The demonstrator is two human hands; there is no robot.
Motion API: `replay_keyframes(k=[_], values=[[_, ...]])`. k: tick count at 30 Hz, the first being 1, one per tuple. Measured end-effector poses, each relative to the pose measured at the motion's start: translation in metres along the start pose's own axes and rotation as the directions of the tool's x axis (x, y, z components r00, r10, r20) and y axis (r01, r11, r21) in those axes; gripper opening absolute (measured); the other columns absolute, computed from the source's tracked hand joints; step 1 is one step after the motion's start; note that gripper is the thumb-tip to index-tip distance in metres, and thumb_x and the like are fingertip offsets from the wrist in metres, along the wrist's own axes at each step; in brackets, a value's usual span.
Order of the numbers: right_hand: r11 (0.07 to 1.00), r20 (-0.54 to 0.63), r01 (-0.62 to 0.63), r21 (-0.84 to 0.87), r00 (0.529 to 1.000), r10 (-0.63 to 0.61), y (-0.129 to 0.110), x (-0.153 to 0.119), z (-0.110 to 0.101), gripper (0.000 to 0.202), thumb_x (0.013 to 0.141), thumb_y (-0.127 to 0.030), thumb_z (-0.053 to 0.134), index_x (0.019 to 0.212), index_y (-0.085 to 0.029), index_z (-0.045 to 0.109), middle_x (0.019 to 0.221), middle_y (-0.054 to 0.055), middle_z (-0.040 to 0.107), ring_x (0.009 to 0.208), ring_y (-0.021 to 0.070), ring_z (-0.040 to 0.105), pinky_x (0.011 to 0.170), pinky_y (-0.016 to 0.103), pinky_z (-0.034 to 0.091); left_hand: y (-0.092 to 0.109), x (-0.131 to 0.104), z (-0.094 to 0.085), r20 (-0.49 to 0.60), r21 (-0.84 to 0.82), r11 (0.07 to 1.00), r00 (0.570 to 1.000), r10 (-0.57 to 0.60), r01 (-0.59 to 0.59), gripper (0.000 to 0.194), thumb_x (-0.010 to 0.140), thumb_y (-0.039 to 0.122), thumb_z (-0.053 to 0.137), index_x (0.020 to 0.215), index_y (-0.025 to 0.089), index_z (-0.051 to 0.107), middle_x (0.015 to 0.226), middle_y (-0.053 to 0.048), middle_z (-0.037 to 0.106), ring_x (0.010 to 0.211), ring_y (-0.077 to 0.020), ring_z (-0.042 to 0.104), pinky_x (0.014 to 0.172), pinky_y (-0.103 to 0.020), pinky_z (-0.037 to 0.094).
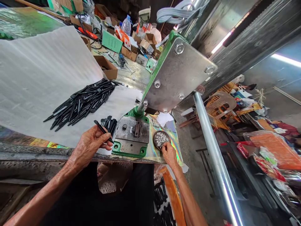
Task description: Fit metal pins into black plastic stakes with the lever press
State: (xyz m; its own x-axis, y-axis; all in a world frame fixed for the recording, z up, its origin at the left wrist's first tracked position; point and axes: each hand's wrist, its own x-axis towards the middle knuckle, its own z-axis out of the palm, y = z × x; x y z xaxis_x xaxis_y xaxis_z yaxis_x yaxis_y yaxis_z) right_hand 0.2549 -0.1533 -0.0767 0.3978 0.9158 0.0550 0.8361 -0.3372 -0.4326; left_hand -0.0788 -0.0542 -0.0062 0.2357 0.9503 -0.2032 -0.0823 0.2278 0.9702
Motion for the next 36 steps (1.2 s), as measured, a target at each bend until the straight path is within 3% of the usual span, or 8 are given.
replay_keyframes(k=[17, 29, 36], values=[[0.885, -0.007, -0.123, 0.450, 0.990, 0.141, -0.002, -0.002, -0.001, 0.020, 0.077, -0.039, 0.046, 0.072, -0.020, 0.051, 0.061, 0.001, 0.051, 0.059, 0.0186, 0.049, 0.054, 0.029, 0.039, 0.010, -0.018, 0.026, 0.124, -0.208, 0.970, 0.987, -0.100, 0.124, 0.043, 0.068, 0.044, 0.073, 0.088, 0.016, 0.048, 0.079, -0.005, 0.063, 0.063, -0.0171, 0.062, 0.056, -0.026, 0.055], [0.636, 0.077, -0.303, 0.709, 0.931, 0.358, -0.003, 0.002, 0.007, 0.024, 0.077, -0.038, 0.059, 0.074, -0.016, 0.050, 0.060, -0.004, 0.045, 0.045, 0.0076, 0.036, 0.039, 0.019, 0.024, 0.006, -0.029, 0.026, 0.156, -0.210, 0.969, 0.983, -0.097, 0.129, 0.039, 0.071, 0.043, 0.071, 0.088, 0.015, 0.049, 0.081, -0.005, 0.062, 0.064, -0.0169, 0.062, 0.056, -0.026, 0.055], [0.536, 0.105, -0.301, 0.789, 0.925, 0.365, -0.002, 0.001, 0.006, 0.027, 0.072, -0.039, 0.064, 0.072, -0.016, 0.051, 0.057, -0.005, 0.042, 0.045, 0.0066, 0.032, 0.040, 0.018, 0.021, 0.003, -0.029, 0.026, 0.153, -0.193, 0.970, 0.982, -0.115, 0.144, 0.041, 0.069, 0.045, 0.072, 0.086, 0.015, 0.050, 0.083, -0.006, 0.063, 0.063, -0.0171, 0.062, 0.056, -0.026, 0.055]])
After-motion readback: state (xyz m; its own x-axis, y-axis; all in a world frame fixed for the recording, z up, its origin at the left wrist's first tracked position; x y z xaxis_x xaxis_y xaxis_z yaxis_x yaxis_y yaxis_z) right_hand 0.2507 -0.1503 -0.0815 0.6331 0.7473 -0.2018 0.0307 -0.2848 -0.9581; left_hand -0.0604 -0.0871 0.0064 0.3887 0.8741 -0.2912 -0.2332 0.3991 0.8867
